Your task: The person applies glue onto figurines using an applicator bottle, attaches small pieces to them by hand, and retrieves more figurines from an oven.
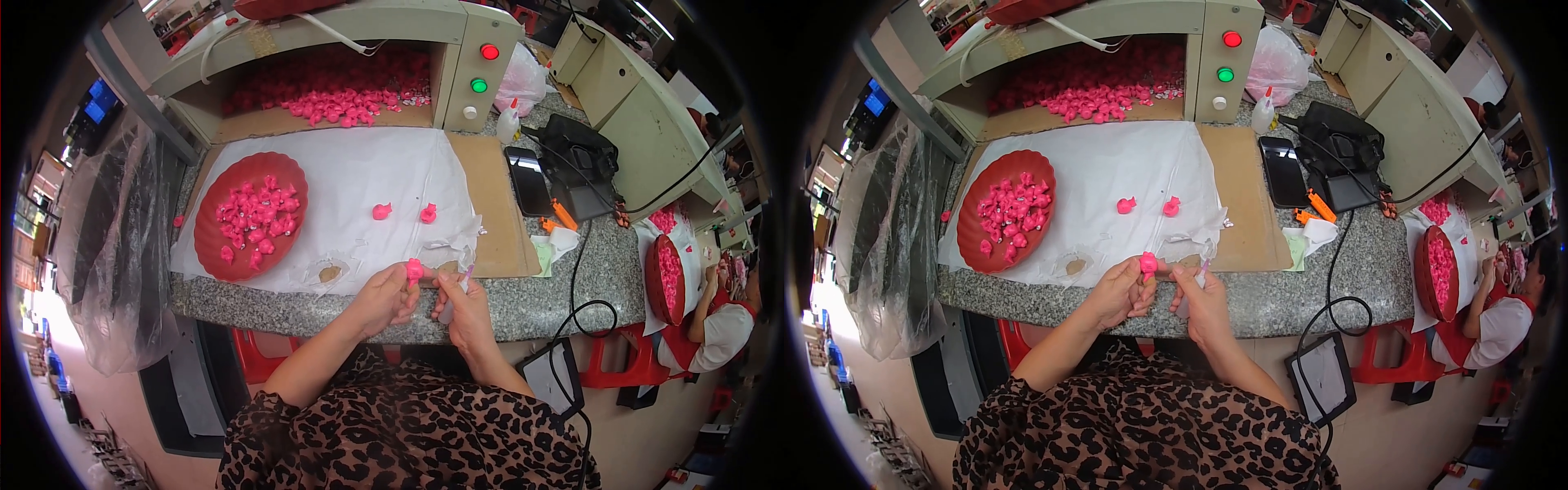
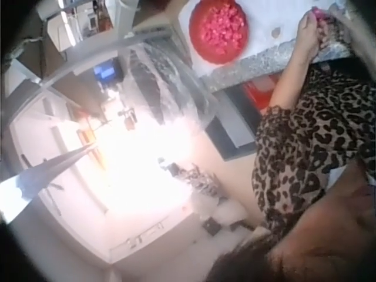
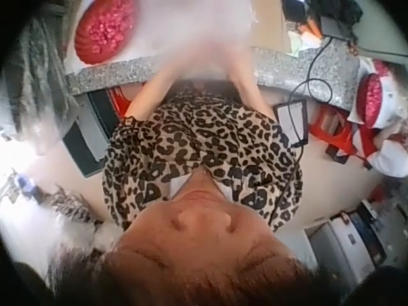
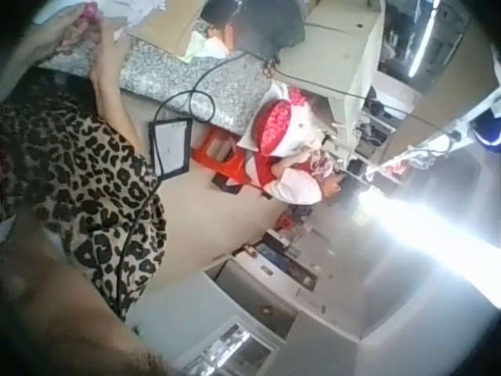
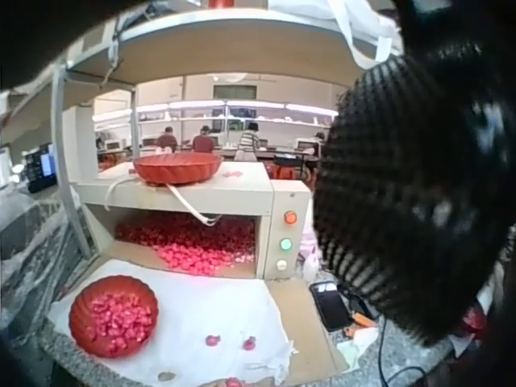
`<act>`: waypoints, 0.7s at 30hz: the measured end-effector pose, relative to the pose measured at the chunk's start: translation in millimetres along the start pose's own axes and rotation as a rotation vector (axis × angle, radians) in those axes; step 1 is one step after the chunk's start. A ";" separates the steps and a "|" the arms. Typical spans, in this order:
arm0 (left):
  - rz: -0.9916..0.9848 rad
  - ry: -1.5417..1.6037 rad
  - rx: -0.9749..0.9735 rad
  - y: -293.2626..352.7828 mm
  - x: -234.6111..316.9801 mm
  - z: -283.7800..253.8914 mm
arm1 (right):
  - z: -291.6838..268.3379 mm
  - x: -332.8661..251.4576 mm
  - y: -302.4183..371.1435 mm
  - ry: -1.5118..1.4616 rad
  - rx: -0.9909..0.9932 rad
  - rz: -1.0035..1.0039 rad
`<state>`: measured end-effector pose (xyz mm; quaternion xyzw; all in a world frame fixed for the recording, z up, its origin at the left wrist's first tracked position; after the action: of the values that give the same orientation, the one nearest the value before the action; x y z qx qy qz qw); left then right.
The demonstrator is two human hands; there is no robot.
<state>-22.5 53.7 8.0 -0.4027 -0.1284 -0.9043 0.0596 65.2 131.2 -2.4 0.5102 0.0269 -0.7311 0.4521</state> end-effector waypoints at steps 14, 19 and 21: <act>0.436 -0.540 0.474 -5.3 87.5 -63.7 | -2.3 1.5 1.2 -0.025 -0.063 0.093; 0.873 -1.777 0.378 -34.7 104.1 -34.0 | 1.2 0.9 4.7 -0.018 -0.076 0.076; 0.665 -1.853 -0.015 -48.3 91.9 -41.4 | 2.7 -0.8 5.9 0.028 -0.091 0.065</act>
<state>-123.7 88.0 40.8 -0.9683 0.0014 -0.1685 0.1842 67.4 126.9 1.9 0.4997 0.0497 -0.7069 0.4982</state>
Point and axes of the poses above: each hand's wrist, its own y-axis away from the middle knuckle, its own z-axis out of the palm, x = y × z, the point moved 6 cm from there along -y, towards the middle knuckle, and after that the axes turned 6 degrees about z, right-handed, at the moved point
